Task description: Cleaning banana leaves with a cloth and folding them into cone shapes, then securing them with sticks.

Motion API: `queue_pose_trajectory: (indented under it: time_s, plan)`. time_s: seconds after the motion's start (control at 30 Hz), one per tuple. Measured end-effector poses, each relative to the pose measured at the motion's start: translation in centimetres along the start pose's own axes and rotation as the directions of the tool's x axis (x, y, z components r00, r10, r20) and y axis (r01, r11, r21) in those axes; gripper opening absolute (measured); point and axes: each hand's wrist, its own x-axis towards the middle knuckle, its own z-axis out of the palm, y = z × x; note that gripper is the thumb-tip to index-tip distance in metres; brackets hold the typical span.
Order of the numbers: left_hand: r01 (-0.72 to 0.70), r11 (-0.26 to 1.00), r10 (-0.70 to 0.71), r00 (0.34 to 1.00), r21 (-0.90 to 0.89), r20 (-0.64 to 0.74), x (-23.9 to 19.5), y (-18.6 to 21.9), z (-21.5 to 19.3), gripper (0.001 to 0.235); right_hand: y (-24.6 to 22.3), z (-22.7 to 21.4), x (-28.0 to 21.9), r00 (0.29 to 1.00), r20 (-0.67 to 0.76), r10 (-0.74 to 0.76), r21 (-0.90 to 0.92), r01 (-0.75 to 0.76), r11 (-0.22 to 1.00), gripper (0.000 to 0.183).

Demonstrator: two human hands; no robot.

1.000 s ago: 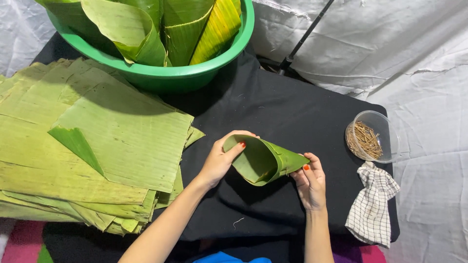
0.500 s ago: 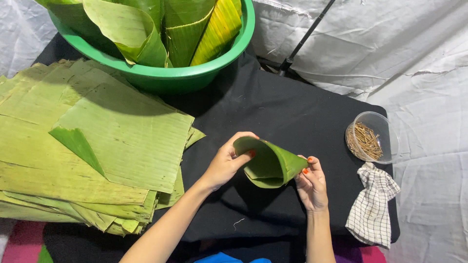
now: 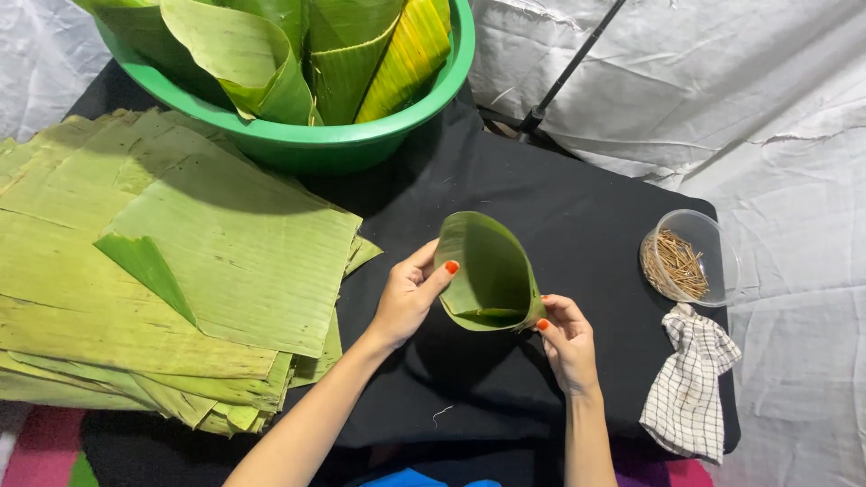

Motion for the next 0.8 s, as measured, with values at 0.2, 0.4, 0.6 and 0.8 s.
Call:
queue_pose_trajectory:
  time_s: [0.2, 0.4, 0.6, 0.8]
  plan:
    - [-0.029, 0.998, 0.039, 0.987, -0.064, 0.157, -0.8, -0.6, 0.1, 0.066, 1.2, -0.8, 0.2, 0.998, 0.052, -0.020, -0.040, 0.022, 0.999, 0.036]
    - [0.079, 0.991, -0.033, 0.927, -0.109, 0.373, -1.0, 0.3, 0.4, 0.092, 0.0, -1.0, -0.1, 0.978, 0.193, 0.083, -0.026, -0.080, 0.996, 0.047]
    - [-0.010, 1.000, 0.019, 0.937, -0.028, 0.348, -1.1, -2.2, 0.5, 0.104, -0.6, -0.8, -0.2, 0.961, 0.256, 0.102, -0.055, -0.091, 0.994, 0.039]
    - [0.030, 0.981, 0.028, 0.957, -0.193, 0.290, -1.1, -1.7, 1.2, 0.123, 0.4, -2.1, -0.3, 0.946, 0.226, 0.233, -0.056, -0.226, 0.972, 0.045]
